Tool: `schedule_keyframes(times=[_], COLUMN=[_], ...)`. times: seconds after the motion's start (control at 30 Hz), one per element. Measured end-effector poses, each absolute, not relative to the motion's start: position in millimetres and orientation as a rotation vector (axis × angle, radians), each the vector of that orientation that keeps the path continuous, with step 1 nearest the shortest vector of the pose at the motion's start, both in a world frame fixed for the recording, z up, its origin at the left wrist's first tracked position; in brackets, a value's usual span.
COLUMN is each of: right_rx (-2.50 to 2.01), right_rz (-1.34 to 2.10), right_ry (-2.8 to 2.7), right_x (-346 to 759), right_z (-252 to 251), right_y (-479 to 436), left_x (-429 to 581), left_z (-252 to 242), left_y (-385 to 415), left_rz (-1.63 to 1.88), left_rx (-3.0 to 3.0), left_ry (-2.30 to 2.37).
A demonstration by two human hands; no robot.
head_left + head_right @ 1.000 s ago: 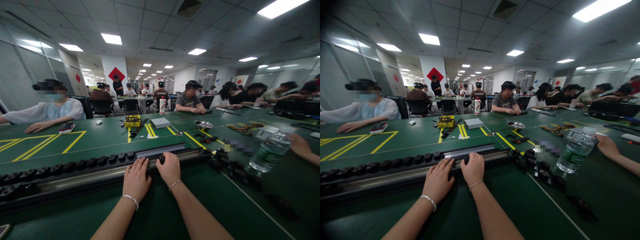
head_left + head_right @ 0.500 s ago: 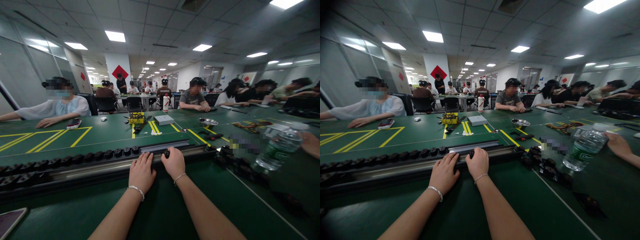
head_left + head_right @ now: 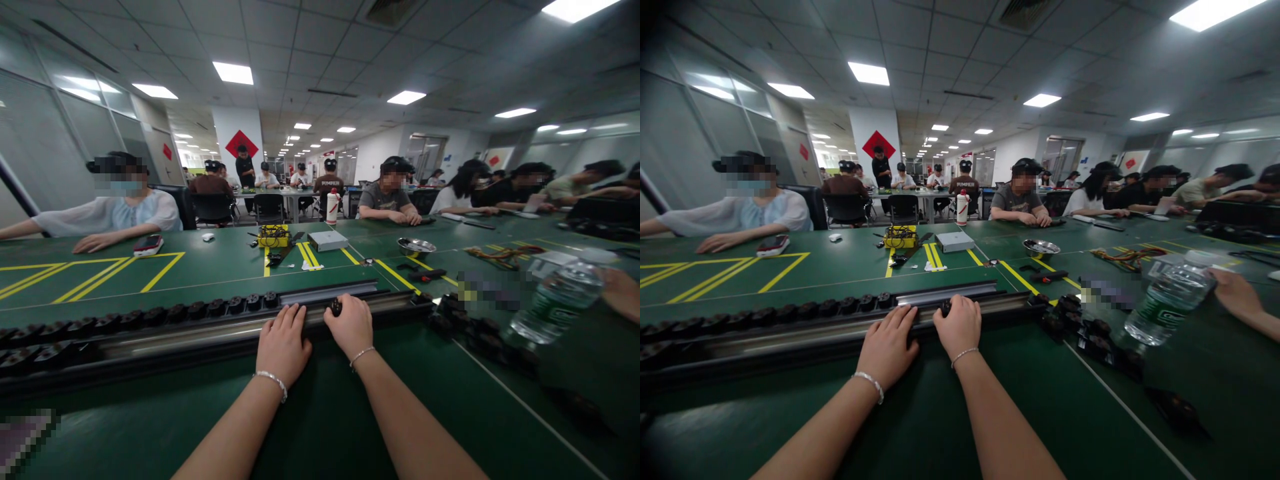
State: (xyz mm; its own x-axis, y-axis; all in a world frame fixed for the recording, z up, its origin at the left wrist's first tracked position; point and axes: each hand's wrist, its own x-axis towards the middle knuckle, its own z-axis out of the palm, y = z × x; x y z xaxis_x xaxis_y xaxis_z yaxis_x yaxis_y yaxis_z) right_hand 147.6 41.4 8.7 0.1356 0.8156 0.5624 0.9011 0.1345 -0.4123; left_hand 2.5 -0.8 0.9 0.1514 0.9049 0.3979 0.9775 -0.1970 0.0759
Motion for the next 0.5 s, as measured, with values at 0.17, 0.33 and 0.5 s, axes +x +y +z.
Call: schedule_keyframes(times=[0.17, 0.33, 0.5], right_rx=[-1.697, -1.697, -1.719], right_rz=[-0.134, -0.109, -0.073], right_ry=[-1.689, -1.679, -1.664], right_x=[147.8, 147.9, 148.3], right_z=[9.3, 9.3, 10.5], right_y=[40.7, 41.5, 41.7], left_x=[2.5, 2.7, 2.1], left_z=[1.4, 2.1, 0.6], left_y=[-1.0, -0.6, -0.3], left_rz=[-0.550, -0.567, -0.577], left_rx=[-2.210, -2.199, -2.199], left_ry=[-1.833, -1.824, -1.821])
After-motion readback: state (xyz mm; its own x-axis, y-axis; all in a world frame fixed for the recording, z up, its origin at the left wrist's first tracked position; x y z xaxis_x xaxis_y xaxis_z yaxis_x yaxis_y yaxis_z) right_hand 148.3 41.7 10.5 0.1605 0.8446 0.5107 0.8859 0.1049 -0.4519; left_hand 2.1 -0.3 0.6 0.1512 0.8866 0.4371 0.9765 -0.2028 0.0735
